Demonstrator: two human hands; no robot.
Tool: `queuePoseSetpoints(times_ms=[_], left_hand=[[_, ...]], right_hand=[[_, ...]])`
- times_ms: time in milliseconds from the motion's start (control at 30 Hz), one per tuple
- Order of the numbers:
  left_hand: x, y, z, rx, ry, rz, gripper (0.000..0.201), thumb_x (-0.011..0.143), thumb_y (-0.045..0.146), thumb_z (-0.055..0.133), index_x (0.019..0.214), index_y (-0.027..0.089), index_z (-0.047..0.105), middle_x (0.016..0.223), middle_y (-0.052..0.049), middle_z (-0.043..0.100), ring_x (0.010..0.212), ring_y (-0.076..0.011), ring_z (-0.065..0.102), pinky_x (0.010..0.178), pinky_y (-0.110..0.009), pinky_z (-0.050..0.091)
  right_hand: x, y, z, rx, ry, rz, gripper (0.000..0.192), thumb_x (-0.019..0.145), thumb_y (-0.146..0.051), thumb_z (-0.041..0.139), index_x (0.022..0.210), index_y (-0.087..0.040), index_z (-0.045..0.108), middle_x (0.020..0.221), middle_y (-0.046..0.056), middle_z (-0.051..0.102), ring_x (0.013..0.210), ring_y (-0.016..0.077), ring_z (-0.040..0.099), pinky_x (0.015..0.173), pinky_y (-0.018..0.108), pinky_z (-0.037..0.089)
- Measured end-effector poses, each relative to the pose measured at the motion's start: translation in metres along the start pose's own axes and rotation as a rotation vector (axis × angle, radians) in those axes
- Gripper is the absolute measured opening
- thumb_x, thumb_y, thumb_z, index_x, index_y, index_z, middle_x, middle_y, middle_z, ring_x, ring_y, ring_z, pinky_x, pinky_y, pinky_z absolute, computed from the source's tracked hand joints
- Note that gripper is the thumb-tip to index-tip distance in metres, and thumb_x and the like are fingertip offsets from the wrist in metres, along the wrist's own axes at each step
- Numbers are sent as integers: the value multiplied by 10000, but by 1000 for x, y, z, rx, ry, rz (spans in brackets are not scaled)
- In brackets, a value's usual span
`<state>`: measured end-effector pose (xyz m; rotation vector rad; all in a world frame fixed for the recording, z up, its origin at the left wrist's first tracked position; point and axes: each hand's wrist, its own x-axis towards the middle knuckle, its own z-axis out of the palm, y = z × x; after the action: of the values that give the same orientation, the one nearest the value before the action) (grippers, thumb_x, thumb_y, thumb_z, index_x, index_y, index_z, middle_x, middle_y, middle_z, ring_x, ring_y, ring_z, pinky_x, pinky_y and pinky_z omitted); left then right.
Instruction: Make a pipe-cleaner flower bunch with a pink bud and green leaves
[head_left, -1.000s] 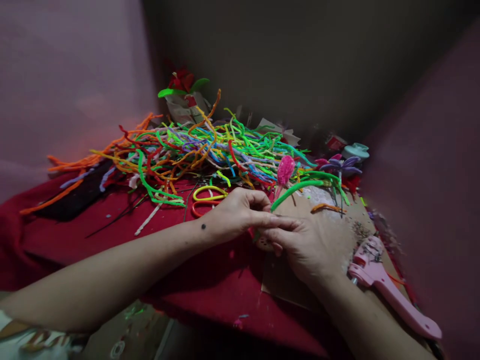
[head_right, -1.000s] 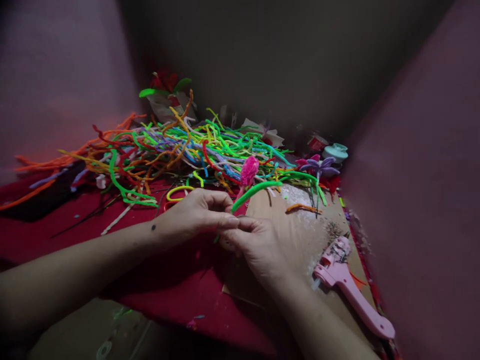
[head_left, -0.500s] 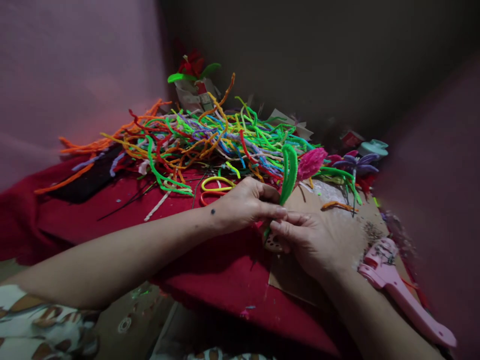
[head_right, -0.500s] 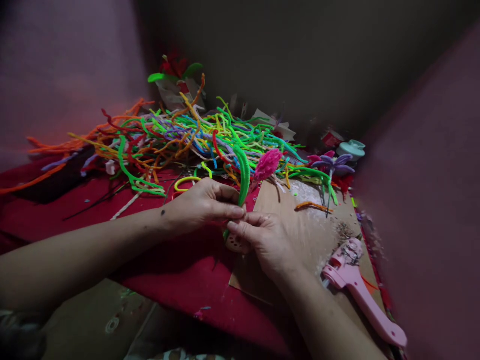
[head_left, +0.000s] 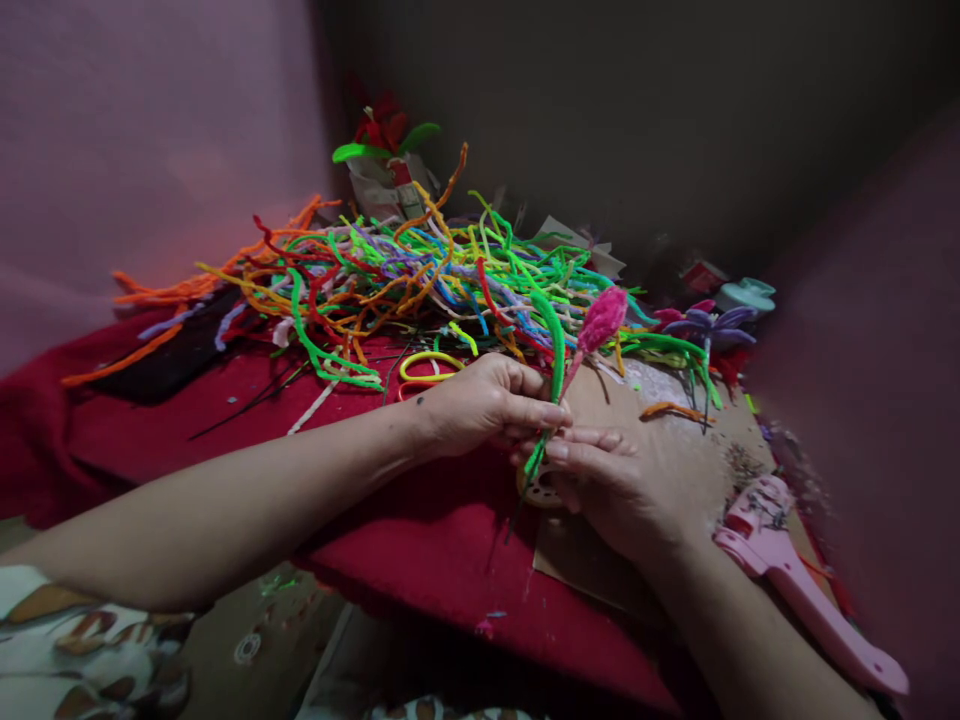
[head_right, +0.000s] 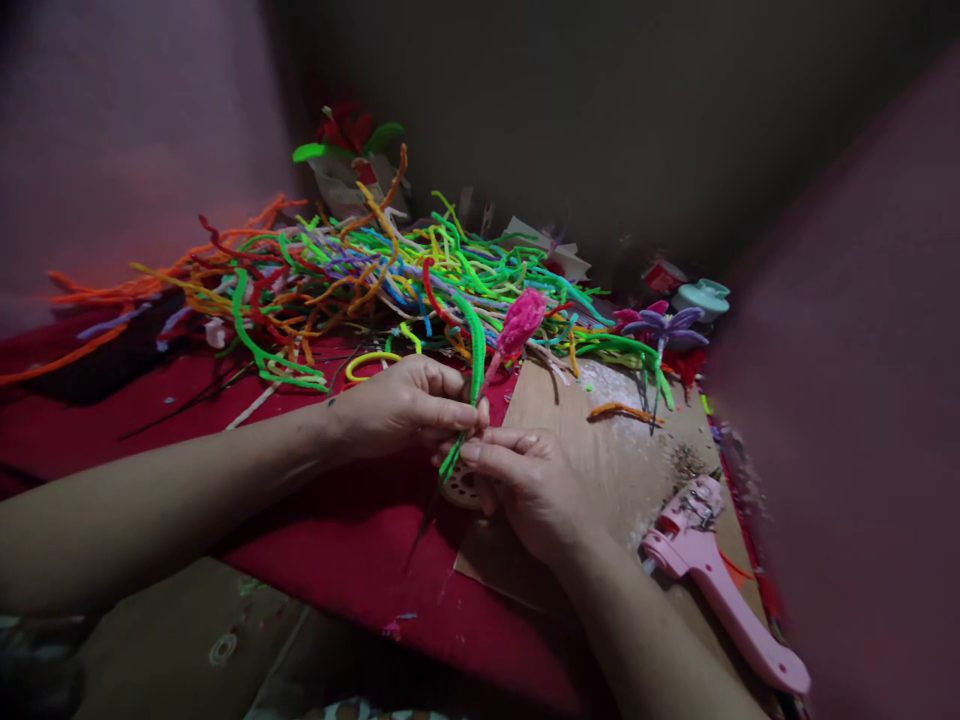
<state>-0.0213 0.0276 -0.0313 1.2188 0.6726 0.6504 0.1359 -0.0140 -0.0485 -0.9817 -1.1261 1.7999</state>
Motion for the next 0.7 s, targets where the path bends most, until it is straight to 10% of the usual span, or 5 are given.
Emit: queuePoseSetpoints(times_ms=[700], left_hand=[[4, -7, 3, -338, -69, 18, 397, 716, 175, 647, 1086, 90, 531, 508, 69, 480, 360, -16, 276, 381, -171, 260]], right_hand=[[-1, -4, 2, 119, 0, 67, 122, 627, -265, 730, 682, -157, 746, 694, 60, 714, 554, 105, 570, 532, 217, 414]])
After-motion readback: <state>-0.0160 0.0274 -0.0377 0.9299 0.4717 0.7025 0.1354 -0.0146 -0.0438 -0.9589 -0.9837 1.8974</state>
